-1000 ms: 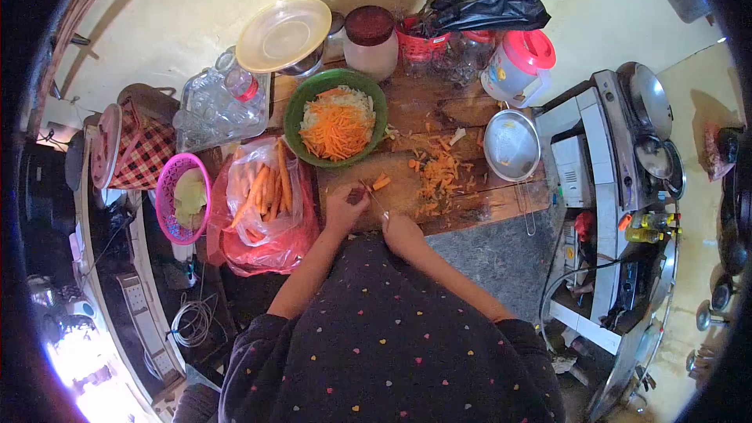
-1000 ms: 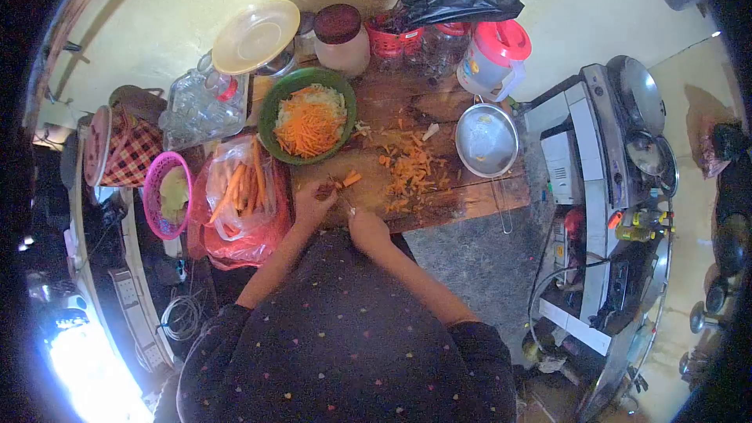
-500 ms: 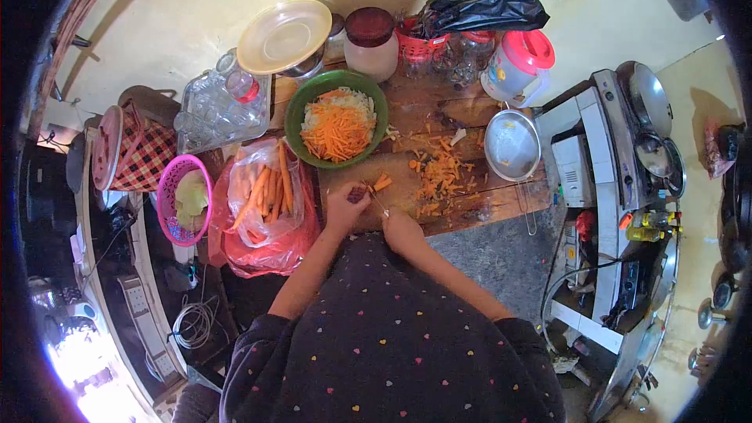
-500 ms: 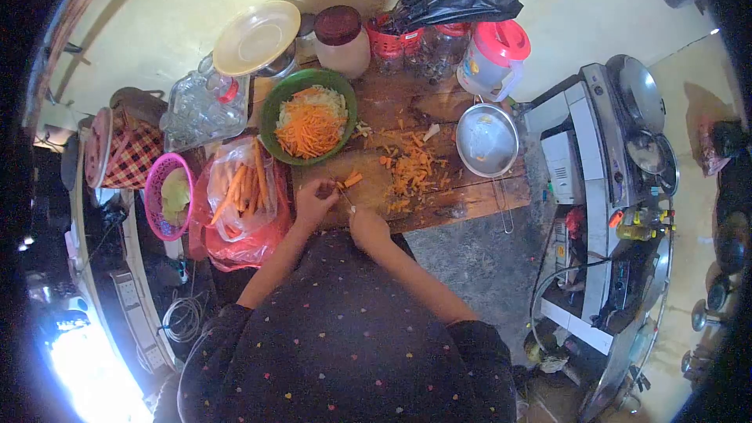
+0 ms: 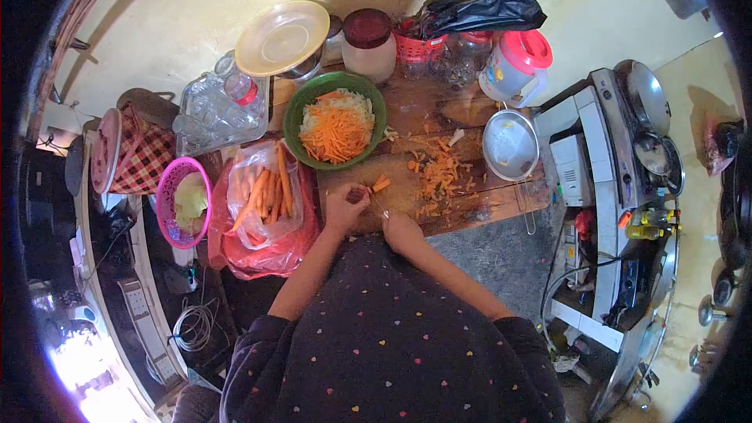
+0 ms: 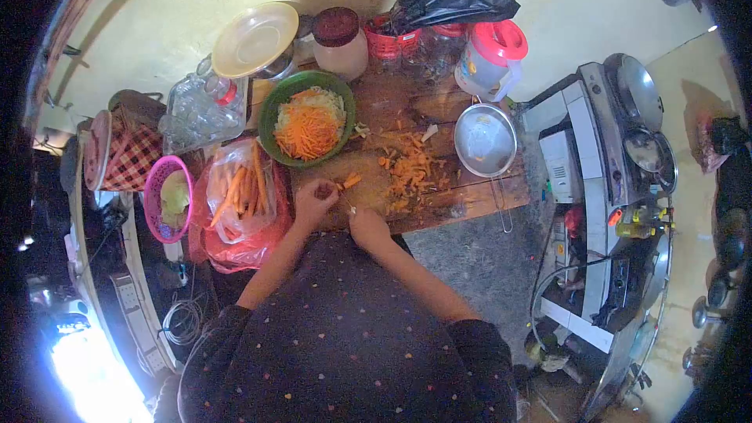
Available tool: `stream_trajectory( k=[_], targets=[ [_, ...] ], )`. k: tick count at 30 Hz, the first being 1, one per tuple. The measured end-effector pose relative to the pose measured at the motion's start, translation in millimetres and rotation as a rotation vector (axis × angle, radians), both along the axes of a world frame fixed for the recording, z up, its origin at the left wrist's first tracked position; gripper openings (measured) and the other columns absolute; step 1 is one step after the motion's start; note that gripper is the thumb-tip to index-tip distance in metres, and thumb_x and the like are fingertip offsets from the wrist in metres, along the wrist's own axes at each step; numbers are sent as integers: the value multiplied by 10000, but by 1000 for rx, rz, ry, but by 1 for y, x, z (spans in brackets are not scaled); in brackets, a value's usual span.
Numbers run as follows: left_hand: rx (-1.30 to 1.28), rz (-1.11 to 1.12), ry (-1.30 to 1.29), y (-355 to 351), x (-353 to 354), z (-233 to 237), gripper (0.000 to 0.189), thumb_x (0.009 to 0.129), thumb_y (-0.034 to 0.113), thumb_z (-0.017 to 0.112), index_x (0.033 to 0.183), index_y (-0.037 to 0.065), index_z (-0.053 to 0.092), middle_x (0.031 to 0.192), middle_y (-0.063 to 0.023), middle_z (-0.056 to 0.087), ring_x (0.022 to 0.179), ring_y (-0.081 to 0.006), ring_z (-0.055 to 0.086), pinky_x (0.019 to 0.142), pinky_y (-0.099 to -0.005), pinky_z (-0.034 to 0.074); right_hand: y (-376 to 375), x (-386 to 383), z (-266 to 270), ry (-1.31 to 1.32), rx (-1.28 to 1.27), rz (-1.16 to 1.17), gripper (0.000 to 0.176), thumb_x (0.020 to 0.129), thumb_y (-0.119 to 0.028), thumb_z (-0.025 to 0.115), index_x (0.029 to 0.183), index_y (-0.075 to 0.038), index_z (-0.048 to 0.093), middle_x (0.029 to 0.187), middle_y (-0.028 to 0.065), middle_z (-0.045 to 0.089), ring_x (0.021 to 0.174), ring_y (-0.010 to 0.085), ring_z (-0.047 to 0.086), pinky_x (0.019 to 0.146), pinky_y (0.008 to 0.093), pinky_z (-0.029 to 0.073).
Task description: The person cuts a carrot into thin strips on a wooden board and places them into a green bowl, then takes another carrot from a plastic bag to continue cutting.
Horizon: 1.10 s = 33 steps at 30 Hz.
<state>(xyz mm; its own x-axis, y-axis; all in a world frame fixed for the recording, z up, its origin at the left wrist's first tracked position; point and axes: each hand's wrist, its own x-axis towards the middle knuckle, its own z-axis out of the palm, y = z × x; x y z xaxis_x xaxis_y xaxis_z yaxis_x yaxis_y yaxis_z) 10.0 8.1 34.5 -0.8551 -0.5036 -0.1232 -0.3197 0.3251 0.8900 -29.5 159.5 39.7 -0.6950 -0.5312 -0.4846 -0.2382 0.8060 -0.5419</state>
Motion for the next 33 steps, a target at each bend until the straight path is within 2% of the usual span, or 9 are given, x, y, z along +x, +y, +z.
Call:
stream_trajectory(
  k=[3, 9, 12, 15, 18, 24, 27, 30, 33],
  targets=[
    [29, -6, 98, -3, 2, -9, 169, 699, 72, 667, 843, -3, 623, 769, -66, 645, 703, -111, 612, 669, -249, 494, 8, 4, -2, -14, 2, 21, 372, 901, -319, 391, 933, 14, 553, 854, 253, 603, 790, 399, 599, 695, 482, 475],
    [-27, -4, 57, 0, 3, -2, 153, 696, 75, 669, 825, 7, 620, 751, -55, 639, 692, -109, 607, 669, -245, 493, 5, 2, -12, -3, -2, 6, 368, 892, -328, 412, 953, 13, 535, 860, 251, 602, 808, 401, 595, 704, 484, 471],
    [116, 26, 103, -1, 2, -26, 153, 696, 73, 669, 823, 6, 618, 753, -57, 637, 689, -106, 606, 669, -243, 492, 3, 1, -12, 6, 23, -25, 379, 895, -333, 407, 940, 22, 535, 857, 257, 600, 819, 406, 589, 720, 489, 461],
    [-13, 25, 103, -3, 4, -21, 160, 697, 74, 667, 829, 4, 610, 763, -63, 639, 685, -105, 605, 662, -242, 492, 7, 2, -13, -3, 28, -20, 399, 900, -333, 396, 934, 43, 525, 837, 265, 598, 821, 413, 583, 738, 492, 448],
    [-44, 53, 107, -4, 3, -9, 185, 675, 61, 673, 838, 13, 600, 769, -73, 625, 699, -150, 608, 669, -270, 487, 11, 1, -9, -12, 6, -23, 384, 897, -330, 406, 939, 39, 502, 829, 266, 597, 816, 417, 580, 731, 491, 448],
    [-491, -335, 223, -15, 12, -30, 178, 688, 106, 641, 847, 43, 590, 806, -106, 581, 805, -295, 568, 711, -369, 466, 30, 3, -26, 3, -58, 2, 389, 897, -343, 409, 949, 35, 482, 810, 264, 591, 793, 426, 568, 698, 497, 437],
    [-561, -383, 179, -9, 19, -37, 179, 716, 137, 614, 871, 50, 589, 832, -111, 590, 847, -299, 561, 735, -377, 459, 35, 5, -34, 45, -99, -32, 397, 900, -355, 401, 939, 32, 482, 793, 260, 588, 787, 428, 565, 687, 498, 433],
    [-499, -318, 199, -8, 19, -25, 190, 717, 145, 611, 885, 57, 596, 848, -113, 596, 869, -292, 558, 761, -383, 447, 35, 6, -26, -4, -77, -74, 398, 904, -362, 393, 923, 24, 488, 781, 257, 586, 788, 427, 565, 685, 495, 433],
    [-567, -265, 202, -11, 16, -17, 181, 715, 160, 617, 866, 62, 612, 858, -107, 605, 875, -286, 558, 776, -386, 439, 36, 5, -21, -35, -74, -70, 406, 907, -366, 379, 930, 25, 487, 789, 265, 587, 788, 436, 565, 691, 501, 436]
  ],
)
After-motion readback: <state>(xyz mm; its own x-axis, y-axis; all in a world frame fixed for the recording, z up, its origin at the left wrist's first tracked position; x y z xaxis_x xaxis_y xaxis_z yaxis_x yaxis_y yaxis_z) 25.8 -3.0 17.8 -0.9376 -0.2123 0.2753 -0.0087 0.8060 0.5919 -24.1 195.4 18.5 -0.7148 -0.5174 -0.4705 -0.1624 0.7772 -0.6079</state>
